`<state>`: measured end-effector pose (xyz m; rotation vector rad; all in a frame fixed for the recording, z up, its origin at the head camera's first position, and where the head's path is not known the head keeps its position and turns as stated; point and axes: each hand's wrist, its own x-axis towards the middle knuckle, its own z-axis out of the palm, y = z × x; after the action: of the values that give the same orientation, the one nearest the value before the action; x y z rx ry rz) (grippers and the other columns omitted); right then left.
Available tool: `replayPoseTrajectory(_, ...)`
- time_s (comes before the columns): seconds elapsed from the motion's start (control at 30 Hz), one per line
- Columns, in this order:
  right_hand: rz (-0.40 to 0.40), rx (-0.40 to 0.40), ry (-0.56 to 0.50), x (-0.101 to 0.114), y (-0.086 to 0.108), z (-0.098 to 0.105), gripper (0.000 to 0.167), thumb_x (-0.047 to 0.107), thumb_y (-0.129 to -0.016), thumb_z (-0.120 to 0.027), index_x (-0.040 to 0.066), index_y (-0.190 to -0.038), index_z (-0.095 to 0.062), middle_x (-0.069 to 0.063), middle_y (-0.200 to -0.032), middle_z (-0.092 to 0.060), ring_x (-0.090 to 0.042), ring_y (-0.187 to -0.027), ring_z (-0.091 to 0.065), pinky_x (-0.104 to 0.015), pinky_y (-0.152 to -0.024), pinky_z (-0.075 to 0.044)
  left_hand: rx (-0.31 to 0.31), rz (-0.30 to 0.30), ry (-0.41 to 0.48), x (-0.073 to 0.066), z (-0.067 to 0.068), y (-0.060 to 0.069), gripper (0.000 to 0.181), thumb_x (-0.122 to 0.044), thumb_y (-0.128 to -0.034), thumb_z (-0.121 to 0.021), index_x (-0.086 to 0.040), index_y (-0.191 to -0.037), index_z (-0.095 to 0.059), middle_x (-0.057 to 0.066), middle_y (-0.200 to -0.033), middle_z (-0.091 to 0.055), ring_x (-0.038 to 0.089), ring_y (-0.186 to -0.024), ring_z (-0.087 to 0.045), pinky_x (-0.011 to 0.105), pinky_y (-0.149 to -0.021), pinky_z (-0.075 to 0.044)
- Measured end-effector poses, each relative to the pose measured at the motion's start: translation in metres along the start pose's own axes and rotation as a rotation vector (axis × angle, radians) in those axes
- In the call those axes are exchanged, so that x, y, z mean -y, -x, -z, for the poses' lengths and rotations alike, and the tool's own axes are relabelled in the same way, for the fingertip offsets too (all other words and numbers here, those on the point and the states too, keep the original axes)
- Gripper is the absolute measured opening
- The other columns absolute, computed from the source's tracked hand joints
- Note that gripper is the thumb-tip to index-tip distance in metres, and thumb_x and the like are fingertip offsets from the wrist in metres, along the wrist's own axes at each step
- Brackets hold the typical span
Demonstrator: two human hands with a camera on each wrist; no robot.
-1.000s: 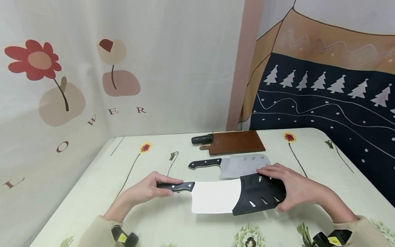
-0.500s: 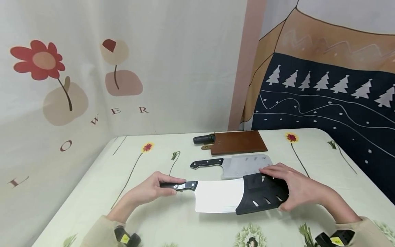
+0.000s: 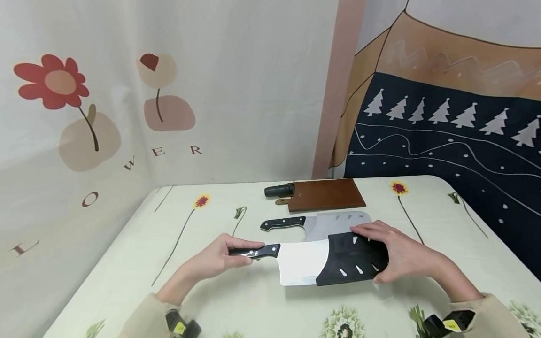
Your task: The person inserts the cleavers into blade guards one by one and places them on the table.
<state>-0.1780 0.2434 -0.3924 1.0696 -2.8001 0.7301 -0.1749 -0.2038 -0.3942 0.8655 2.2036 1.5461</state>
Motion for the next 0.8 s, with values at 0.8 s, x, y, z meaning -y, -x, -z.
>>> replayPoseTrajectory(0.8, -0.029, 0.053, -0.06, -0.0015, 0.0011, -0.0047, 0.1, 0.024, -0.052, -0.093, 0.011, -0.144, -0.058, -0.008, -0.142, -0.057, -0.037, -0.131, -0.048, -0.055, -0.094, -0.048, 0.053, 0.022, 0.005, 0.0012, 0.002, -0.0019, 0.039, 0.002, -0.0912, -0.07, 0.007, -0.13, -0.066, -0.003, -0.072, -0.058, 0.004, -0.06, -0.035, 0.019, -0.056, -0.031)
